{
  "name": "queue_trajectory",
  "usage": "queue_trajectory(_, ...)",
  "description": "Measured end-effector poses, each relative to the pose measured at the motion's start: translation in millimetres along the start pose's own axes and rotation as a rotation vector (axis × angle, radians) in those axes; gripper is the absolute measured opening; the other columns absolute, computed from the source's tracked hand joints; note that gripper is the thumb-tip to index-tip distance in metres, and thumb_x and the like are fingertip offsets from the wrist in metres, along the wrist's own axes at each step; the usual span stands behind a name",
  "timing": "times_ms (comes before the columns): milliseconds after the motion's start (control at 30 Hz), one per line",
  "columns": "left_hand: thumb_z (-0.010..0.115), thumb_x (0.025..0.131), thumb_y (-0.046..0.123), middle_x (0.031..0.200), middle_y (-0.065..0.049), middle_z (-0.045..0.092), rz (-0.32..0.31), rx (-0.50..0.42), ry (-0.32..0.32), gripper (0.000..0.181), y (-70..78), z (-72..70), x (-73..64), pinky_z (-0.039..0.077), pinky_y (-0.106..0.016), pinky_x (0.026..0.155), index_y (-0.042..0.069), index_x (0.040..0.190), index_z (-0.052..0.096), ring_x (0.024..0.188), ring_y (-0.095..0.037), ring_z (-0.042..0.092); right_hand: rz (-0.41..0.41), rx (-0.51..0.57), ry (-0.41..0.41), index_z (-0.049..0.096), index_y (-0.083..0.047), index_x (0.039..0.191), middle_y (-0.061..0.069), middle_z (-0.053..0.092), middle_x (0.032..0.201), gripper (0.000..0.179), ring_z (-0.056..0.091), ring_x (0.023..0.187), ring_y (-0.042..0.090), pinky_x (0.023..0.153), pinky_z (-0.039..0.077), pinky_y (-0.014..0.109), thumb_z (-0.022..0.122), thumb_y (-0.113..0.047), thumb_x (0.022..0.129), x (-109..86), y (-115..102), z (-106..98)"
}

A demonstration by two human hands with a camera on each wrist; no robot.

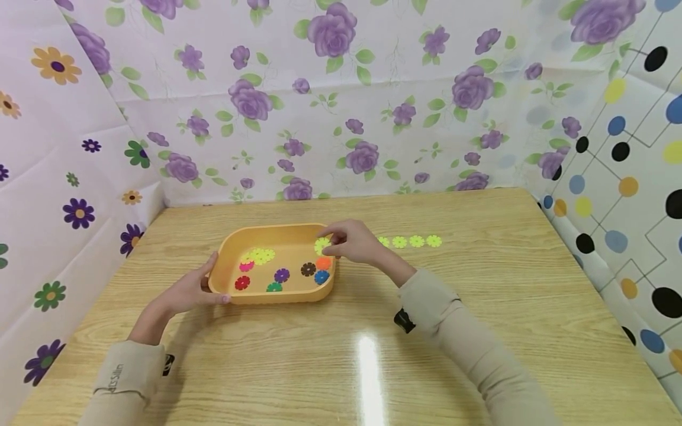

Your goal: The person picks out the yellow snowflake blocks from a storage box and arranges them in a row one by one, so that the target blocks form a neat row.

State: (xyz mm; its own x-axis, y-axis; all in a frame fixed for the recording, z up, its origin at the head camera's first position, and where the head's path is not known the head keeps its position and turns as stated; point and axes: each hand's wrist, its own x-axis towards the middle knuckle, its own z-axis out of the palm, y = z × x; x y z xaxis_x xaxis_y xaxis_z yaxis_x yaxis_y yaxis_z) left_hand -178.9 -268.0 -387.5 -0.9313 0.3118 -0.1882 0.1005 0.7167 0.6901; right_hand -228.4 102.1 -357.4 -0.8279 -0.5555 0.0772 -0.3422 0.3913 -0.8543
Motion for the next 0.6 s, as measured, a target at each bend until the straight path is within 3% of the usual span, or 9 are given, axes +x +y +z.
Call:
queue_trajectory(100,0.076,0.072,0.038,0.138,-0.033,0.028,-0.009,0.002,-0.006,0.115,0.5,0.2,-0.1,0.038,-0.049,0.094,0.000,0.144,-0.007,0.103,-0.031,0.056,0.012,0.007,0.013,0.061,-0.004,0.116,0.010,0.063,0.076,0.033,0.059,0.063,0.020,0.055,0.047,0.032,0.066,-0.009,0.083,-3.9,6.9,-4.6)
queue_trajectory(200,0.076,0.072,0.039,0.140,-0.032,0.026,-0.027,-0.001,-0.009,0.116,1.0,-0.4,-0.5,0.037,-0.049,0.095,0.001,0.144,-0.007,0.106,-0.033,0.054,0.029,0.016,0.024,0.061,-0.003,0.116,0.011,0.063,0.077,0.034,0.059,0.064,0.020,0.057,0.049,0.036,0.066,-0.009,0.083,-4.8,14.1,-7.8)
queue_trajectory(400,0.075,0.072,0.040,0.141,-0.032,0.025,-0.037,0.001,-0.012,0.116,1.8,-0.9,0.4,0.036,-0.050,0.096,0.002,0.144,-0.008,0.107,-0.033,0.052,0.082,0.025,0.048,0.059,-0.002,0.118,0.016,0.063,0.080,0.036,0.060,0.071,0.034,0.060,0.048,0.044,0.066,-0.009,0.084,-6.9,31.6,-16.8)
queue_trajectory(600,0.075,0.072,0.040,0.142,-0.032,0.022,-0.031,0.006,-0.011,0.116,1.5,-1.0,0.9,0.036,-0.050,0.096,0.000,0.143,-0.007,0.108,-0.034,0.052,0.147,0.065,0.070,0.057,-0.003,0.122,0.022,0.062,0.086,0.038,0.058,0.079,0.041,0.061,0.048,0.042,0.064,-0.012,0.085,-13.2,49.7,-31.7)
